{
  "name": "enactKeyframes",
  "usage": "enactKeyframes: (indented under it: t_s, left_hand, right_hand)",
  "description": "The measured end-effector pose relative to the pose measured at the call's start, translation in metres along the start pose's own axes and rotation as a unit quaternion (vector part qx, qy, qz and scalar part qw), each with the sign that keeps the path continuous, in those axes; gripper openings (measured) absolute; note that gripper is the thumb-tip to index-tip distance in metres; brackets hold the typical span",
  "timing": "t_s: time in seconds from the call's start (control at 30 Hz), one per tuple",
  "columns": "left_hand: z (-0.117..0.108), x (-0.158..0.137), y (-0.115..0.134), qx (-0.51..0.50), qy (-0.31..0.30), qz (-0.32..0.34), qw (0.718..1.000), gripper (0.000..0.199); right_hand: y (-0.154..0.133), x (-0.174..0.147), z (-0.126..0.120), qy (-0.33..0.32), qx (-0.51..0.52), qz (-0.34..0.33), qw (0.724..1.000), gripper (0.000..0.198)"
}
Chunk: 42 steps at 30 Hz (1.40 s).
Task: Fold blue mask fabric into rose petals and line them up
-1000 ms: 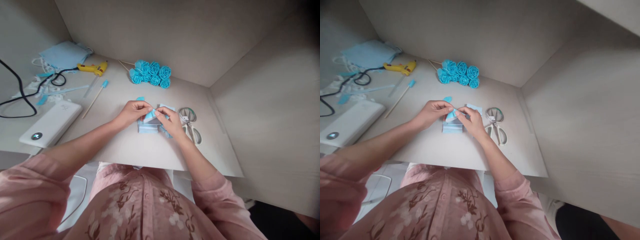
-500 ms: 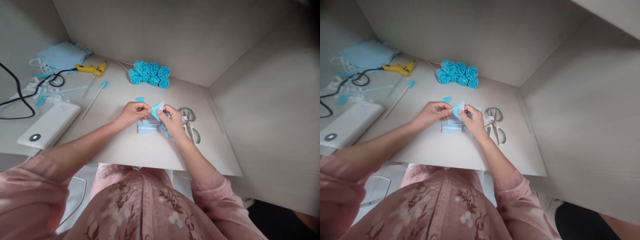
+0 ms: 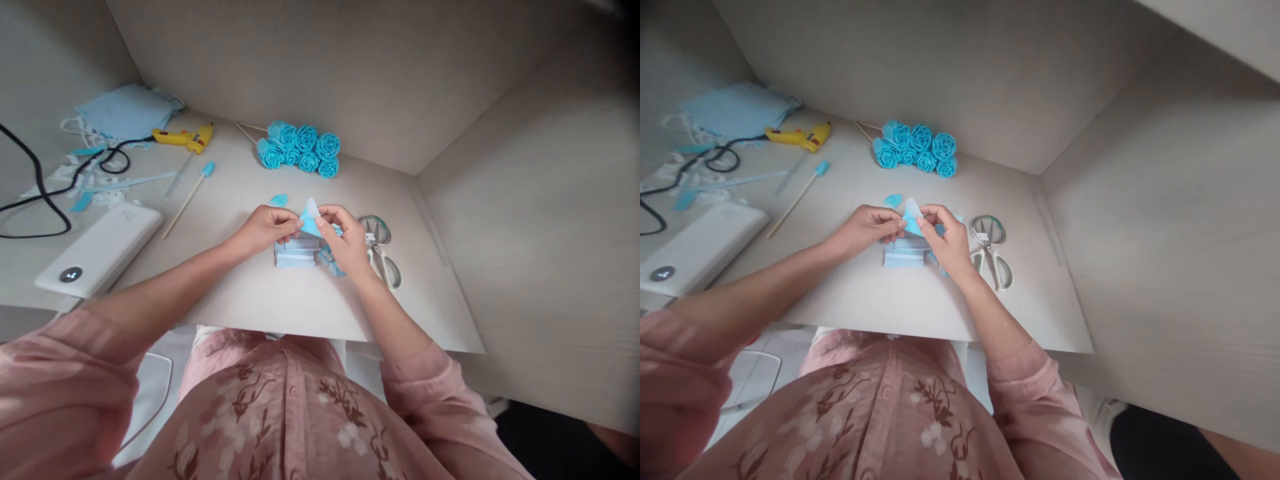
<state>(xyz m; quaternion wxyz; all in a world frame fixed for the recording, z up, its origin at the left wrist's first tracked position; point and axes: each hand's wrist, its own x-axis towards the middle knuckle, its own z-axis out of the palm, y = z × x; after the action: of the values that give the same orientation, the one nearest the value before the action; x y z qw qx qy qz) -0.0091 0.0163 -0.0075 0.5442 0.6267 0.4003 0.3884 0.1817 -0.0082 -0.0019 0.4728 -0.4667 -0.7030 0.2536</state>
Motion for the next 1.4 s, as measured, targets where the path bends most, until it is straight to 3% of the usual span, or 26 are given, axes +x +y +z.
enactKeyframes:
  t_s: [0.23,0.5,0.8,1.07,1.4]
  left_hand:
    - [0.0008,-0.0007,0.0037,-0.013,0.028,-0.007,0.999,0.033]
    - [0.0009,-0.0012,0.0054,-0.03,0.027,-0.008,0.999,0.036]
    - [-0.002,0.001,0.0025,-0.049,0.03,-0.022,0.998,0.033]
    - [0.0008,0.0012,0.003,-0.025,0.046,-0.015,0.999,0.033]
    - [-0.0003,0.0001,0.0009,-0.026,0.032,-0.017,0.999,0.035]
  right_hand:
    - [0.0001,0.0003,-0.0013,-0.005,-0.01,0.006,1.0,0.025]
    - [0.006,-0.0001,0.0019,-0.005,-0.043,0.016,0.999,0.016]
    - [0.0062,0.0017,0.0001,-0.02,-0.04,-0.068,0.997,0.012]
    - [0.007,0.0011,0.0047,-0.008,-0.035,0.009,0.999,0.009]
    - [0.0034,0.0006,0.0047,0.001,-0.037,0.035,0.999,0.011]
